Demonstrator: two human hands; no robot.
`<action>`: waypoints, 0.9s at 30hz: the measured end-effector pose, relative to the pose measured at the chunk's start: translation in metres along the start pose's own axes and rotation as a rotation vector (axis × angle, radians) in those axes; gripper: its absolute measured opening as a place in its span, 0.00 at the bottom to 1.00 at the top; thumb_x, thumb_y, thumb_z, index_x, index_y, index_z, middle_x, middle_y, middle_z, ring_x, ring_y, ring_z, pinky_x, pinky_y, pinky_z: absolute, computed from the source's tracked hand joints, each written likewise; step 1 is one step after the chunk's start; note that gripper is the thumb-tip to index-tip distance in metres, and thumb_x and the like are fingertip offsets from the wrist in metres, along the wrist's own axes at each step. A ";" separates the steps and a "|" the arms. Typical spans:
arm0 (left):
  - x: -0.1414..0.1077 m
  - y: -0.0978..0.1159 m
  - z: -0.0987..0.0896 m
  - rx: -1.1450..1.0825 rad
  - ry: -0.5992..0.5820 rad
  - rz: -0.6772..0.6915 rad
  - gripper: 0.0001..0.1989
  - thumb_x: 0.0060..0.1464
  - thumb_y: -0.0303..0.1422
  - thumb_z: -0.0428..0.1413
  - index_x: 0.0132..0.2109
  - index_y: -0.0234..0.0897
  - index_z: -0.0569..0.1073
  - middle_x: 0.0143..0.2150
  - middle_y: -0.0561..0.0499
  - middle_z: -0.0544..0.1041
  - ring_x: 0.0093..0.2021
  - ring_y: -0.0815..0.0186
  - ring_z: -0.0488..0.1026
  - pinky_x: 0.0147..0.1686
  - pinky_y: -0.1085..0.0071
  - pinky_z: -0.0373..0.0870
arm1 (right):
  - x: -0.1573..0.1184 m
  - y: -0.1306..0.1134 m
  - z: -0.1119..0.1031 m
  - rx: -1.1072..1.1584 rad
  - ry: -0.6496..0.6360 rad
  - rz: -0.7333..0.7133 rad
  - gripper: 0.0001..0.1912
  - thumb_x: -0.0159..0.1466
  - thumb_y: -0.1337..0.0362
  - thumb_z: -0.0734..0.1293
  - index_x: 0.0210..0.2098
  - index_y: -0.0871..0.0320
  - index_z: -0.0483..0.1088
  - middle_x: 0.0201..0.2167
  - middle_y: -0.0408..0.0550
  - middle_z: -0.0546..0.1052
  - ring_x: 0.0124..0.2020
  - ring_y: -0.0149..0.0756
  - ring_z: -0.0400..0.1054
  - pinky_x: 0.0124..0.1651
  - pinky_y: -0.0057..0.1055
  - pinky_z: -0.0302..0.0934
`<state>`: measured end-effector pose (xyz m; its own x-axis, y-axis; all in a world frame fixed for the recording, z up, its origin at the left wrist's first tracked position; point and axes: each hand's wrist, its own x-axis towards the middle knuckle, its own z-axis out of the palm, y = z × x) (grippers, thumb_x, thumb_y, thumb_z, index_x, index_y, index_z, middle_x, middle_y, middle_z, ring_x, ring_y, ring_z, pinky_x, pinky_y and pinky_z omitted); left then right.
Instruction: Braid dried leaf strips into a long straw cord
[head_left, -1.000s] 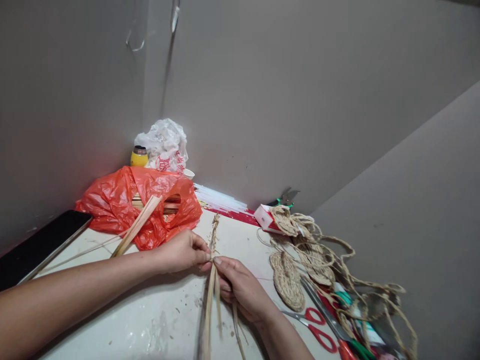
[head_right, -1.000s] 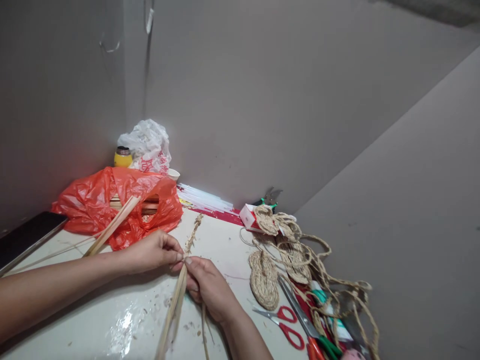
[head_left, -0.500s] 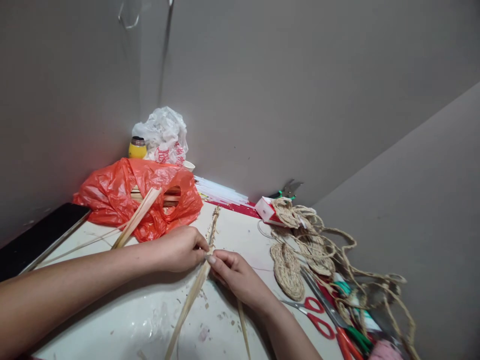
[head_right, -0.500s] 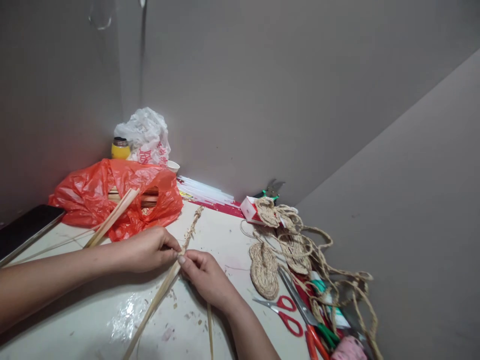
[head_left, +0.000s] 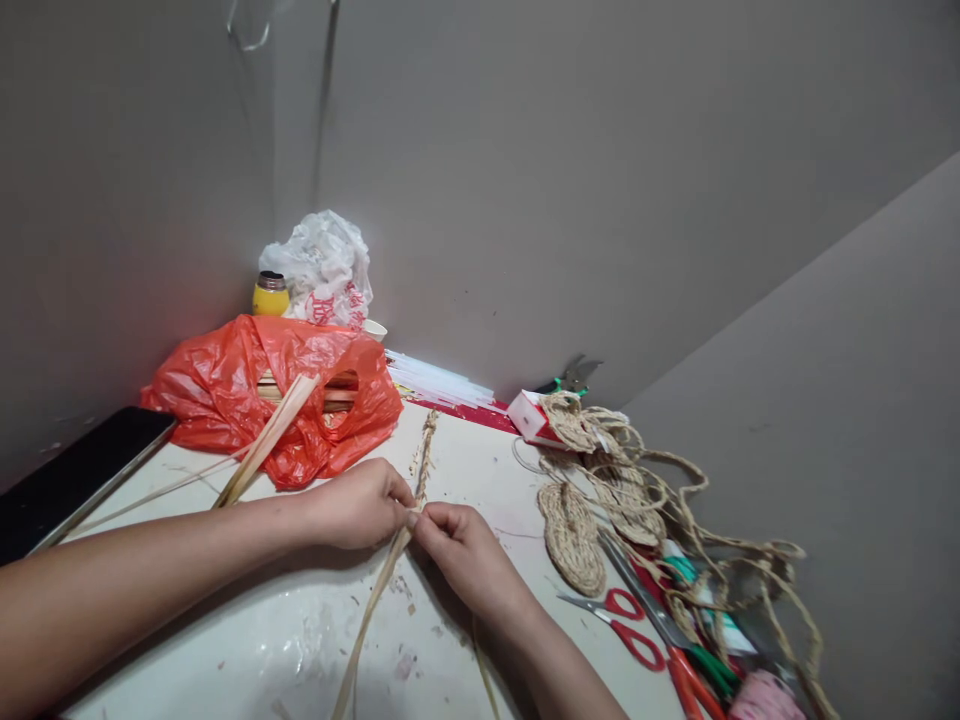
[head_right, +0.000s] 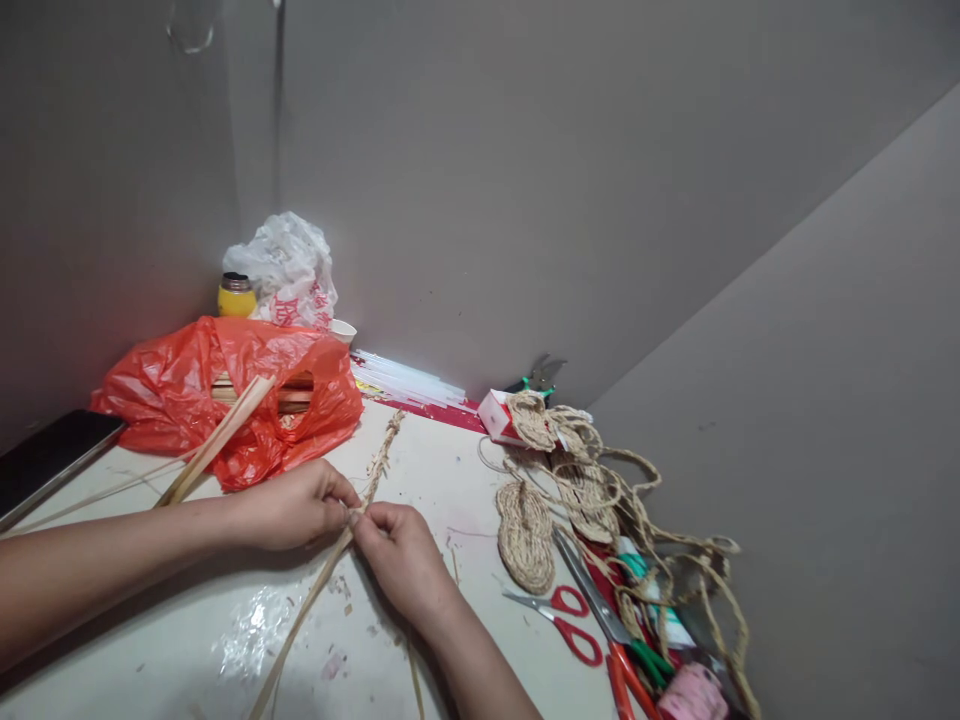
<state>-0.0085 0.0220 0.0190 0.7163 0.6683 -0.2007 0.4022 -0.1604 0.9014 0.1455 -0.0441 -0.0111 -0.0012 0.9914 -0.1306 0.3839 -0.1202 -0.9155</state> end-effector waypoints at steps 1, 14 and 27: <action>0.000 0.000 0.001 -0.054 -0.013 -0.023 0.09 0.43 0.29 0.49 0.25 0.35 0.75 0.14 0.57 0.65 0.17 0.72 0.59 0.18 0.76 0.51 | 0.000 -0.001 0.001 0.037 0.011 0.020 0.22 0.58 0.53 0.64 0.14 0.59 0.58 0.15 0.37 0.52 0.20 0.26 0.44 0.22 0.26 0.39; -0.002 0.005 0.015 -0.490 -0.019 -0.201 0.06 0.43 0.32 0.51 0.26 0.35 0.69 0.11 0.59 0.63 0.07 0.76 0.50 0.09 0.78 0.44 | -0.010 -0.020 0.008 0.738 -0.119 0.336 0.17 0.53 0.56 0.69 0.20 0.61 0.62 0.10 0.34 0.59 0.11 0.17 0.36 0.15 0.23 0.26; -0.013 -0.002 0.030 0.005 0.239 0.106 0.08 0.48 0.26 0.45 0.32 0.35 0.69 0.26 0.50 0.74 0.27 0.67 0.70 0.27 0.75 0.62 | -0.012 -0.014 0.021 0.914 0.036 0.359 0.18 0.49 0.59 0.73 0.18 0.60 0.59 0.10 0.33 0.57 0.11 0.16 0.39 0.14 0.20 0.29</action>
<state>-0.0017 -0.0078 0.0082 0.5995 0.8003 -0.0083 0.3357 -0.2420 0.9103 0.1210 -0.0556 -0.0045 0.0097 0.8876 -0.4606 -0.5062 -0.3929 -0.7678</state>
